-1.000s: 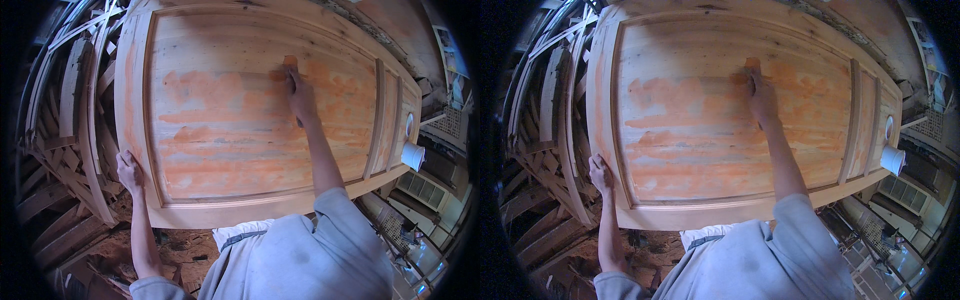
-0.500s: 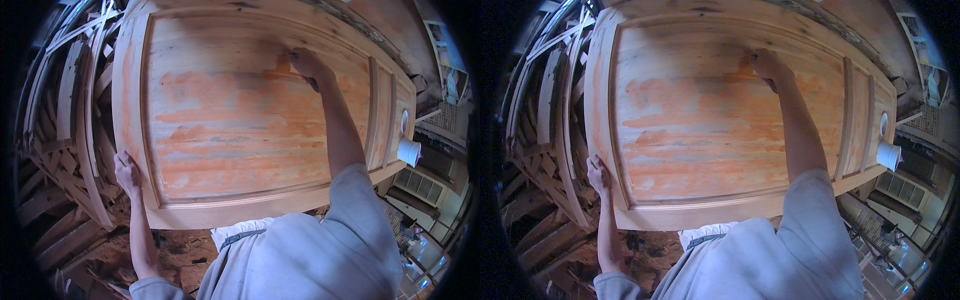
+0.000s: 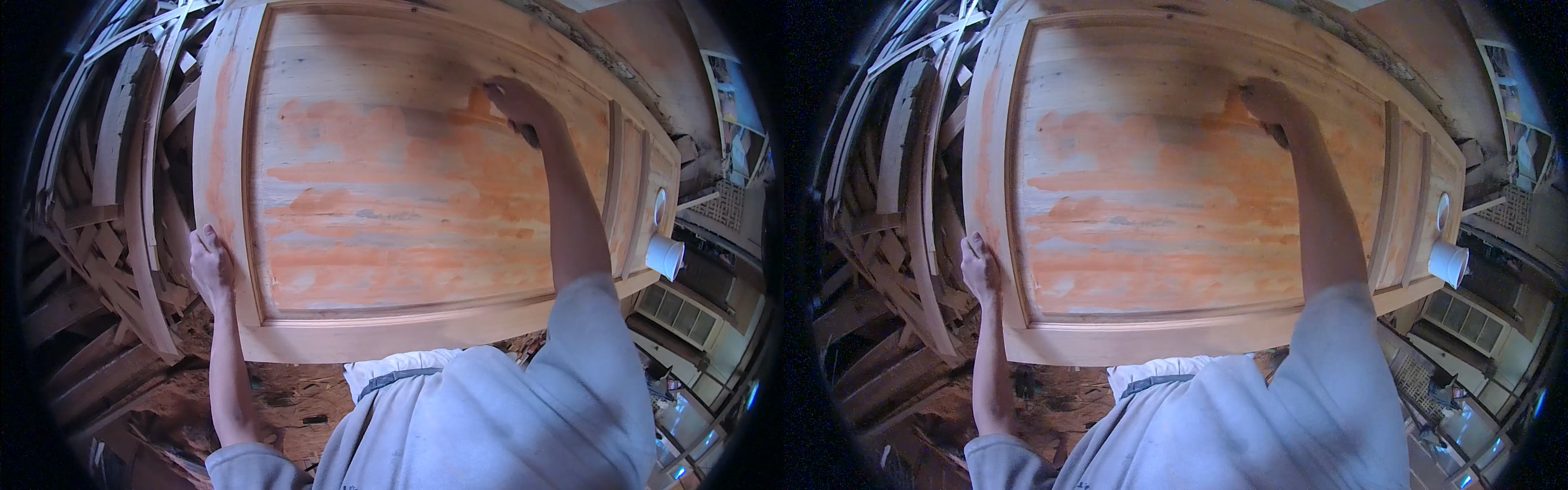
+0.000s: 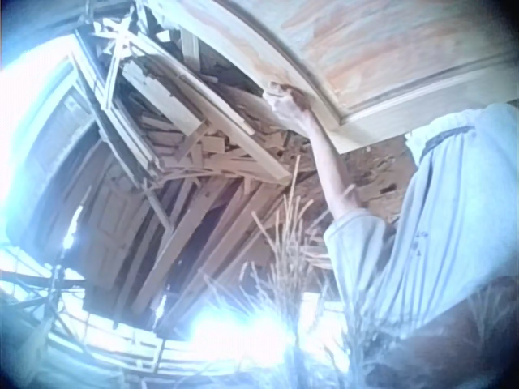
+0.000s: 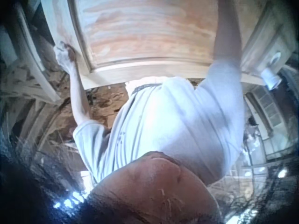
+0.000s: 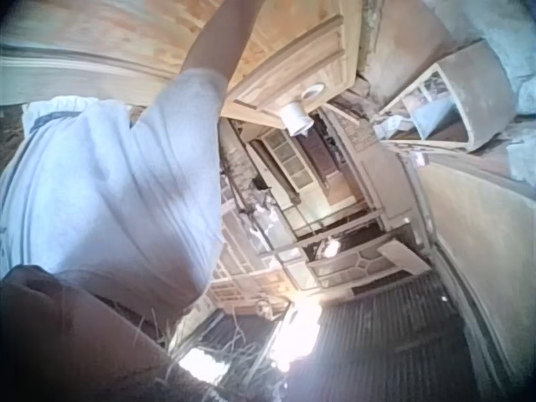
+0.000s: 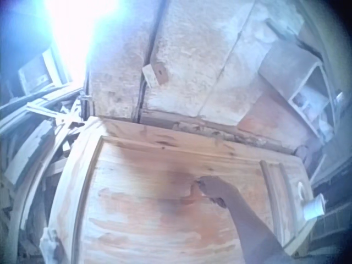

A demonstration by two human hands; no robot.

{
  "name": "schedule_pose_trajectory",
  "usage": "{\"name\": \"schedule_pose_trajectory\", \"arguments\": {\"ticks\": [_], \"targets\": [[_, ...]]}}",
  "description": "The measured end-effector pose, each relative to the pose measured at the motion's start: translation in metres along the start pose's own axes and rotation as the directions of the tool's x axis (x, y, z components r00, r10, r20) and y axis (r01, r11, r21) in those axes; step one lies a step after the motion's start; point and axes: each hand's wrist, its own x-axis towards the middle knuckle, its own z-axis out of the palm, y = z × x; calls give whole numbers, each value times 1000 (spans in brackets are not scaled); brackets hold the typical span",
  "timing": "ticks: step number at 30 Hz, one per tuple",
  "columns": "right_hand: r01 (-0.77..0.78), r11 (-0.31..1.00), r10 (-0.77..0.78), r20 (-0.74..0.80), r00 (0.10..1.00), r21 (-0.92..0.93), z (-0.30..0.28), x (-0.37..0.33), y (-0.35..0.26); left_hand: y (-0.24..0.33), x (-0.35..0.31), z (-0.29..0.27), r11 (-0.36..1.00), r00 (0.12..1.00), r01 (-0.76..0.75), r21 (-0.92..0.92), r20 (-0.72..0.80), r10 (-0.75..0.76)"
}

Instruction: The person applies a wood filler mixture to a wooden door frame using a brush and a small piece of wood to fill gaps and smooth the surface.

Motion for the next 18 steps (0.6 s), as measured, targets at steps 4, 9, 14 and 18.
{"name": "schedule_pose_trajectory", "arguments": {"ticks": [4,9,14,18], "targets": [[-3,998,4,10,1000,-70,-1,13,-14,-4,1,4,1000,1000,8,-2,-13,-8],[25,999,-22,65,998,-45,36,-27,-6,-7,-1,5,999,999,-37,38,-36,38],[72,997,-76,111,991,33,49,-75,-7,-13,2,6,999,996,-40,23,-83,42],[-8,971,32,-95,995,238,66,-72,3,-9,2,4,998,997,-60,4,-43,60]]}}
